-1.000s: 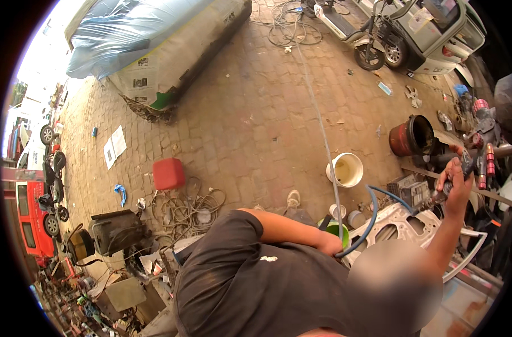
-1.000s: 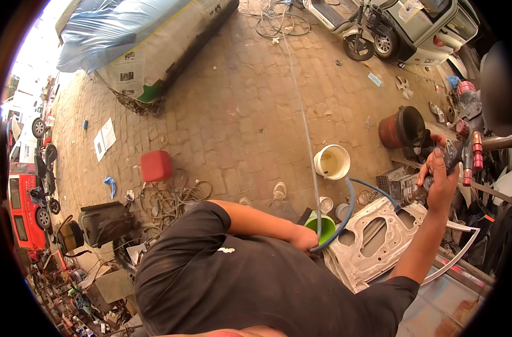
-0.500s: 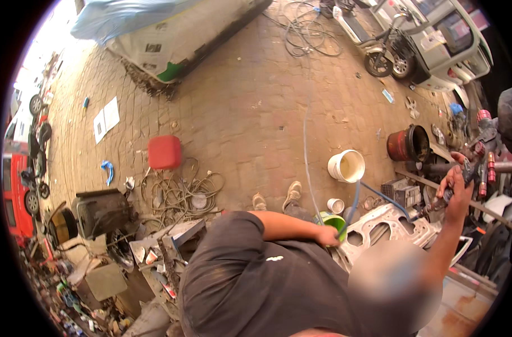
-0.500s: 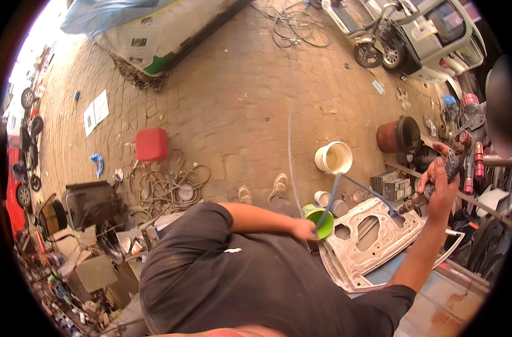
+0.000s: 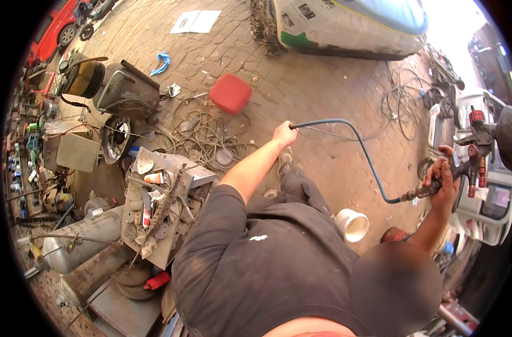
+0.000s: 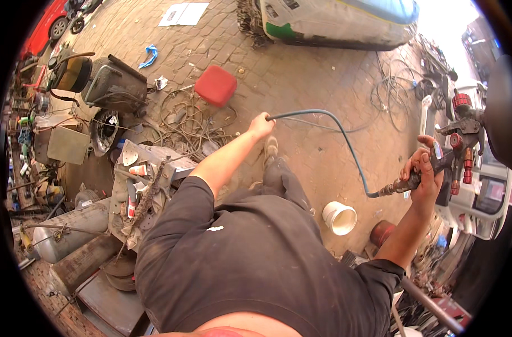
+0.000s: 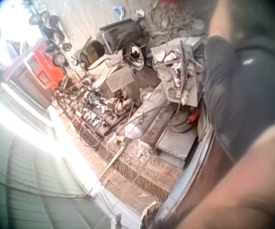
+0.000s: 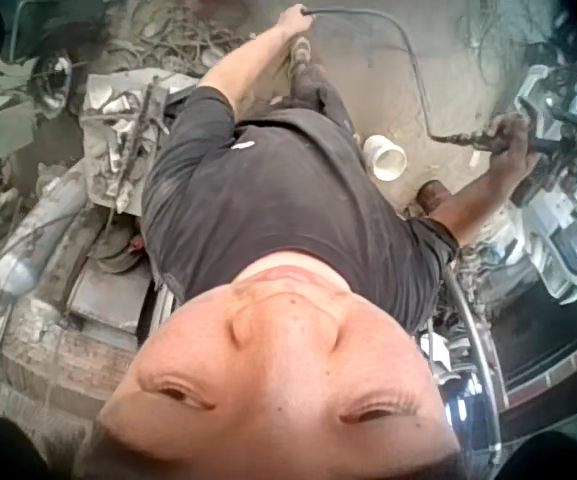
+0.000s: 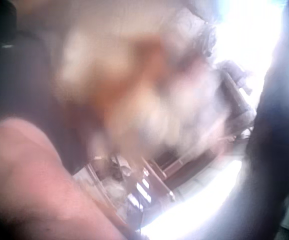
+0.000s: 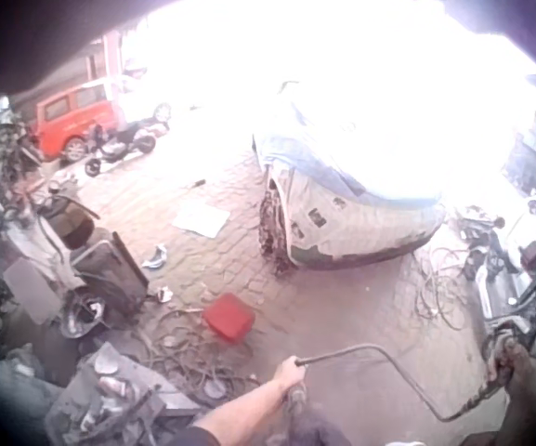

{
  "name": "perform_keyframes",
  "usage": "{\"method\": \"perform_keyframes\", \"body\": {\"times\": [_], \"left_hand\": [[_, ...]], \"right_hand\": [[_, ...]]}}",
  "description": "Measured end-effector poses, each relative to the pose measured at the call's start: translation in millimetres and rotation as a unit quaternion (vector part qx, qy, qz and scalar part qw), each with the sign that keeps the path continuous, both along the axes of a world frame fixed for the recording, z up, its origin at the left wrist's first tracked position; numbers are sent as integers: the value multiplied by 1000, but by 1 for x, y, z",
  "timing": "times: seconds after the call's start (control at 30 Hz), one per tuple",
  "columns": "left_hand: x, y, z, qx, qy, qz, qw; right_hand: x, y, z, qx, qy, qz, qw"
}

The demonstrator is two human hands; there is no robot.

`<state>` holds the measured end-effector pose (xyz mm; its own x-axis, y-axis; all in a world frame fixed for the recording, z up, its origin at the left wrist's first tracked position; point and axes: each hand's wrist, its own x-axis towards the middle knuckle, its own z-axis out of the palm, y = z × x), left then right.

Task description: The person uses a spray gun to apply paint to a car that is partially covered with protective plastic and newspaper. The person moves around the vehicle, spraying the side panels, wheel arches, and lower sections while holding the spray gun in one hand and the hose in the other.

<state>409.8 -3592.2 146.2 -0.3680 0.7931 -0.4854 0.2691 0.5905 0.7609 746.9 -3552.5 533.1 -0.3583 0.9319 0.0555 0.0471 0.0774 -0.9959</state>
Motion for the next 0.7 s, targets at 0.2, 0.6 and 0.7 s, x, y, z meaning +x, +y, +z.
{"method": "perform_keyframes", "body": {"times": [0.2, 0.6, 0.7], "left_hand": [[-137, 114, -16, 4, 53, 63, 997], [-268, 283, -102, -32, -23, 230, 972], [-305, 315, -127, -4, -133, 321, 938]], "right_hand": [[-83, 114, -29, -90, 64, 106, 988], [-278, 298, -6, -183, 100, 251, 945], [-322, 323, 6, -199, 98, 272, 936]]}}
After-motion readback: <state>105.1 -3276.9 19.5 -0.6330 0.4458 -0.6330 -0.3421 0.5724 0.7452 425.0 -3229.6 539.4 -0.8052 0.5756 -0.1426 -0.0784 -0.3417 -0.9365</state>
